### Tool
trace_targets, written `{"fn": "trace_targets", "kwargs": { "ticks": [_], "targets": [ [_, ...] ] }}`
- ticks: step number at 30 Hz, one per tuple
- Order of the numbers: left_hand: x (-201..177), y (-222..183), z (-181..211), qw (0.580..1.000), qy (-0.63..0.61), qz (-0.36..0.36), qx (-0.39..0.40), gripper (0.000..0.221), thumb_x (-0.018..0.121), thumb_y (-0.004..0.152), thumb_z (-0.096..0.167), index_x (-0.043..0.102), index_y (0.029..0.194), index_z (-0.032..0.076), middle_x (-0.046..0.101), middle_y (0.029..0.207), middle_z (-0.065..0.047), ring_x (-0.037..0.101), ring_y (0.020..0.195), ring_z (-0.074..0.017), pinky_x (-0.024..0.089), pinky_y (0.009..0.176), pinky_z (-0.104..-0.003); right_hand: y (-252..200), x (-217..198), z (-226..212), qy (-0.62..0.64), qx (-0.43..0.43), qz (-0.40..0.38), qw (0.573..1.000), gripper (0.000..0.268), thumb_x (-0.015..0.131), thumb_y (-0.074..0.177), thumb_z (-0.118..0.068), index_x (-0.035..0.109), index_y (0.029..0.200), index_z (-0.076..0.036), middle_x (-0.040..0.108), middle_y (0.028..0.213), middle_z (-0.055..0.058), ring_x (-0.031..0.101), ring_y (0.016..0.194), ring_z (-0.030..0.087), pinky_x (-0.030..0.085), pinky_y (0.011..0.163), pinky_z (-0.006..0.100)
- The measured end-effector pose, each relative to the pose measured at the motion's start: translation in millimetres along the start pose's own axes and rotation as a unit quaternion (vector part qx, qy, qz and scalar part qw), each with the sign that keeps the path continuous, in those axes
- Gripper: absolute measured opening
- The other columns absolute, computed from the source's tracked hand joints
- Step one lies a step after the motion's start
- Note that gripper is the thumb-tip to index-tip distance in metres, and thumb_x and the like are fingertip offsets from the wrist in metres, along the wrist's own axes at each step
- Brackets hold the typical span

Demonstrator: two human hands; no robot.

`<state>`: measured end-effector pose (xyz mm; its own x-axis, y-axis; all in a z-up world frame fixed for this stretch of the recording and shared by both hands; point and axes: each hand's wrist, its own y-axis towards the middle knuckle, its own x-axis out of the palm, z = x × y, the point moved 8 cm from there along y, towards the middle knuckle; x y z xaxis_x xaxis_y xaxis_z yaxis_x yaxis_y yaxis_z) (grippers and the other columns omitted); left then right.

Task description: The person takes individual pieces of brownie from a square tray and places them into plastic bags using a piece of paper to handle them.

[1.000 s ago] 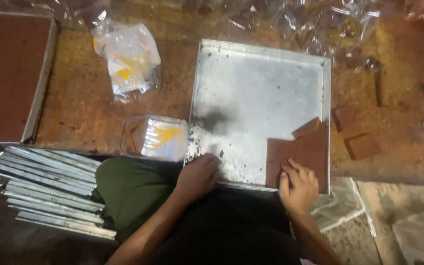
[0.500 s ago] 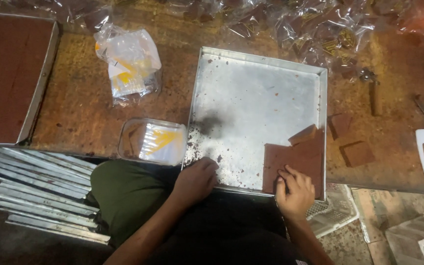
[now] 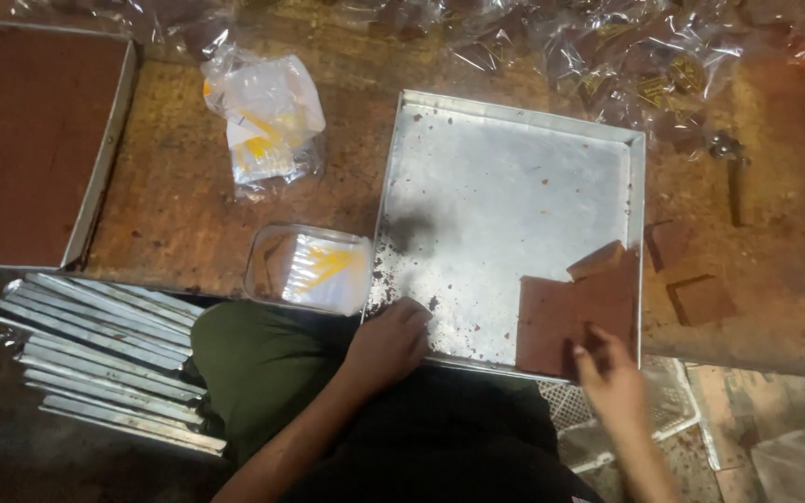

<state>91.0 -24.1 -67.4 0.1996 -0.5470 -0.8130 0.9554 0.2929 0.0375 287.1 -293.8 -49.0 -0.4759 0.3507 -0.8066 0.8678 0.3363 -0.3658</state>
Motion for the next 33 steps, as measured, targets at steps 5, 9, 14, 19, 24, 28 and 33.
{"fn": "trace_targets", "kwargs": {
  "ticks": [5,9,14,19,24,28,33],
  "targets": [
    [0,2,2,0.999,-0.009,-0.039,-0.002,0.023,0.054,0.097,0.022,0.061,0.112,0.008,0.058,0.12,-0.011,0.066,0.099,-0.0271,0.056,0.051,-0.043,-19,-48,8,-0.131,0.082,-0.126,0.98,0.067,0.043,0.093,-0.057,0.049,0.151,-0.023,0.072,0.121,0.014,0.071,0.109,0.028,0.057,0.099,0.045],
    [6,2,-1,0.999,0.0,-0.048,0.001,0.027,0.056,0.097,0.025,0.061,0.117,0.006,0.057,0.125,-0.016,0.067,0.093,-0.0316,0.054,0.047,-0.046,-27,-39,33,-0.057,0.154,-0.197,0.967,0.062,0.05,0.095,-0.049,0.053,0.152,-0.026,0.072,0.069,0.019,0.075,0.073,0.03,0.054,0.097,0.044],
    [6,-1,1,0.999,-0.003,-0.05,-0.009,0.025,0.056,0.097,0.025,0.061,0.114,0.008,0.058,0.127,-0.014,0.067,0.097,-0.0302,0.055,0.05,-0.044,6,-17,109,0.018,0.151,-0.046,0.987,0.034,0.063,0.091,-0.04,0.078,0.111,-0.018,0.076,0.079,0.017,0.067,0.072,0.029,0.045,0.068,0.038],
    [10,3,-1,0.998,0.055,-0.027,0.016,0.043,0.054,0.097,0.029,0.055,0.136,0.011,0.055,0.136,-0.019,0.054,0.124,-0.0417,0.06,0.057,-0.046,-3,24,38,0.276,0.124,-0.164,0.939,0.05,0.062,0.093,-0.036,0.071,0.136,-0.011,0.035,0.048,-0.003,0.029,0.04,0.013,0.018,0.04,0.027],
    [-31,-8,20,0.962,0.044,0.226,0.148,0.042,0.068,0.077,0.011,0.067,0.119,0.013,0.06,0.126,-0.01,0.063,0.114,-0.0314,0.053,0.096,-0.04,13,70,-63,0.257,-0.008,-0.247,0.934,0.047,0.06,0.093,-0.021,0.065,0.134,0.001,0.056,0.049,0.014,0.053,0.04,0.019,0.038,0.044,0.028],
    [-68,-14,-3,0.96,-0.044,0.254,0.105,0.026,0.073,0.08,0.012,0.072,0.106,0.013,0.069,0.117,-0.006,0.072,0.097,-0.0305,0.058,0.081,-0.039,-5,52,-171,0.164,-0.131,-0.294,0.932,0.059,0.066,0.091,-0.024,0.055,0.145,-0.002,0.069,0.059,0.017,0.064,0.05,0.022,0.044,0.044,0.031],
    [-112,-8,-55,0.972,-0.063,0.175,-0.146,0.04,0.08,0.084,0.013,0.057,0.115,0.004,0.068,0.109,-0.027,0.071,0.091,-0.0471,0.058,0.081,-0.054,21,35,-255,0.058,-0.368,-0.087,0.924,0.035,0.078,0.091,-0.02,0.072,0.12,-0.002,0.073,0.109,0.021,0.069,0.109,0.04,0.054,0.094,0.05]
  ]
}}
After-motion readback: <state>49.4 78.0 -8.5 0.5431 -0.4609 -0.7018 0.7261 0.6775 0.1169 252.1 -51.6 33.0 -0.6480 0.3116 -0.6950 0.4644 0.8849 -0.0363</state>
